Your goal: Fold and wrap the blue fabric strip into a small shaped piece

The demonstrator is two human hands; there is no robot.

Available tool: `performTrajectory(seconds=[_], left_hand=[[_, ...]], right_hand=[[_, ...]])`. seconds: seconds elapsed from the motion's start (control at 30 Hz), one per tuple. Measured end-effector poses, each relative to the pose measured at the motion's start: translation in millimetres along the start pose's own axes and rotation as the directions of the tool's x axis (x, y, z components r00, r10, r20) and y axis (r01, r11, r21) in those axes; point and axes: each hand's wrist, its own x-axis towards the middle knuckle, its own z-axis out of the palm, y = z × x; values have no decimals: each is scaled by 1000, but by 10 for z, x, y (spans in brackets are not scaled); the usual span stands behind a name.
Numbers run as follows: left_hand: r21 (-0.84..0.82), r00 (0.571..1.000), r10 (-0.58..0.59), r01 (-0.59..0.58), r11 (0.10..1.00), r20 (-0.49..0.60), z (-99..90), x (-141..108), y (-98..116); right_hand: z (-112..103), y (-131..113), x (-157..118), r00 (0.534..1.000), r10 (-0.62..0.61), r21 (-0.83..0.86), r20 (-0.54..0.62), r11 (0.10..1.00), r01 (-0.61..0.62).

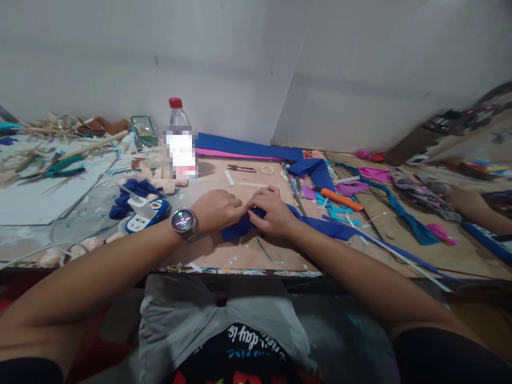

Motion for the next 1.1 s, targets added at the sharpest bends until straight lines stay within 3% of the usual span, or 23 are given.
performTrajectory(seconds=[0.73,0.9,1.1], left_hand=[[-25,999,-32,32,999,8,6,-4,-2],[-159,986,-161,165,973,34,43,-23,-15],[-403,936,-333,351,845,117,59,-26,-3]], right_hand=[[-9,4,1,1000,2,-9,-10,1000,-2],[-25,29,-1,999,30,-7,-29,1000,-30],[-31,46,-4,998,35,12,-48,999,-35]])
